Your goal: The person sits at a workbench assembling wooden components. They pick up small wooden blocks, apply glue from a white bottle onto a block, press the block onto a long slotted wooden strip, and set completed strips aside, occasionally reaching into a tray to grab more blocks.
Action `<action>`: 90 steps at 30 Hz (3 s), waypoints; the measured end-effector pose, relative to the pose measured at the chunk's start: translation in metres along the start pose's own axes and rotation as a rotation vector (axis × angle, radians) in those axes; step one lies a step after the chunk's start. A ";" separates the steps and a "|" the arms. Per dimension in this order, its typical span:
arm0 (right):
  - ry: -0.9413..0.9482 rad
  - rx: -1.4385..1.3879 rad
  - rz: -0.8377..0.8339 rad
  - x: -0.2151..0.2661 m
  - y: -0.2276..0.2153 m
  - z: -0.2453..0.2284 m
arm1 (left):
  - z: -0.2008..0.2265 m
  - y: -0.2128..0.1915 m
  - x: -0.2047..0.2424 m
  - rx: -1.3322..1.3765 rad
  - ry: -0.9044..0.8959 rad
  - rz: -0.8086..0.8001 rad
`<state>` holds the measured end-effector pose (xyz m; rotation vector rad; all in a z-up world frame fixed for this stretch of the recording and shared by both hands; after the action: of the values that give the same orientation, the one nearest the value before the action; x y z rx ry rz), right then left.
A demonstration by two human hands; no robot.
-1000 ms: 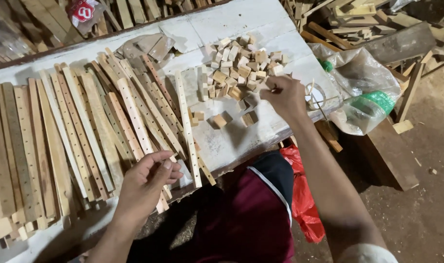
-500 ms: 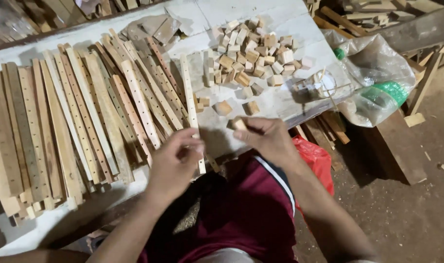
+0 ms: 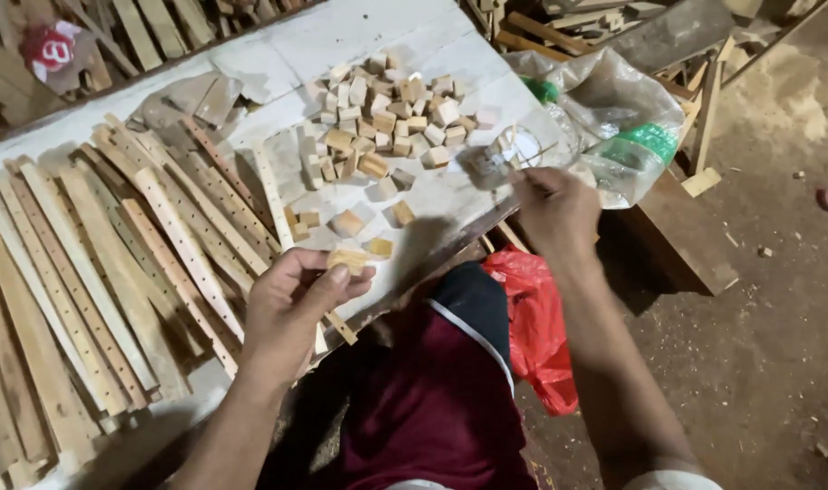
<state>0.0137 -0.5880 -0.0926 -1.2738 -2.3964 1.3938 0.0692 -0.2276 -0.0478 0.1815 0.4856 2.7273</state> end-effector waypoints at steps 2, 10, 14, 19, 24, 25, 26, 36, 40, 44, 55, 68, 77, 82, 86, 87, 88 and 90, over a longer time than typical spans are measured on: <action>0.033 0.076 -0.044 -0.023 0.003 0.029 | 0.004 0.005 -0.001 0.040 -0.012 0.014; 0.074 0.095 -0.148 -0.054 0.056 0.084 | -0.011 0.004 -0.002 0.097 -0.043 0.028; 0.061 0.171 -0.151 -0.057 0.054 0.076 | -0.006 -0.001 0.000 0.063 -0.056 0.061; 0.125 0.078 -0.224 -0.051 0.040 0.054 | -0.007 -0.009 0.001 0.095 -0.081 0.096; 0.649 -0.364 -0.338 -0.008 -0.037 -0.020 | -0.004 -0.011 0.005 0.091 -0.282 0.146; 0.647 -0.361 -0.338 -0.005 -0.037 -0.019 | -0.003 -0.012 0.006 0.095 -0.281 0.147; 0.695 -0.506 -0.351 -0.001 -0.034 -0.017 | -0.003 -0.012 0.006 0.124 -0.289 0.140; 0.149 -0.950 -0.629 0.055 -0.009 -0.060 | -0.027 -0.021 0.011 0.475 -0.133 -0.081; -0.003 -0.849 -0.799 0.099 -0.007 -0.117 | -0.024 -0.021 0.017 0.492 -0.130 -0.106; -0.117 -0.796 -0.824 0.109 -0.010 -0.151 | -0.020 -0.019 0.020 0.466 -0.153 -0.164; -0.079 -0.718 -0.833 0.104 -0.012 -0.157 | -0.008 -0.019 0.022 0.457 -0.121 -0.194; -0.111 -0.807 -0.925 0.105 -0.009 -0.158 | -0.008 -0.013 0.025 0.428 -0.146 -0.182; 0.025 -0.886 -0.801 0.090 0.016 -0.079 | -0.003 -0.017 -0.001 -0.327 -0.067 -0.114; 0.051 -0.945 -0.724 0.090 0.015 -0.059 | -0.043 0.005 -0.022 -0.765 -0.128 -0.133; 0.102 -0.899 -0.681 0.088 0.012 -0.047 | -0.079 0.011 -0.039 -0.946 -0.054 -0.217; 0.116 -0.891 -0.675 0.088 0.012 -0.043 | -0.087 0.011 -0.041 -1.071 -0.030 -0.243; 0.121 -0.893 -0.671 0.088 0.011 -0.042 | -0.084 0.011 -0.040 -1.074 -0.031 -0.249; 0.123 -0.859 -0.665 0.089 0.009 -0.038 | -0.082 0.007 -0.039 -1.189 -0.154 -0.267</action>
<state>-0.0214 -0.4980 -0.1054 -0.4647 -2.9873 0.0928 0.0874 -0.2741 -0.1244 -0.0016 -1.0618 2.2572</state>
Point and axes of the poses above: each hand's wrist, its own x-axis away from the middle knuckle, its own y-axis out of the palm, z = x × y, the point moved 6 cm from there along -x, towards the middle knuckle, and after that the axes turned 2 degrees about y, right-handed, at the moved point
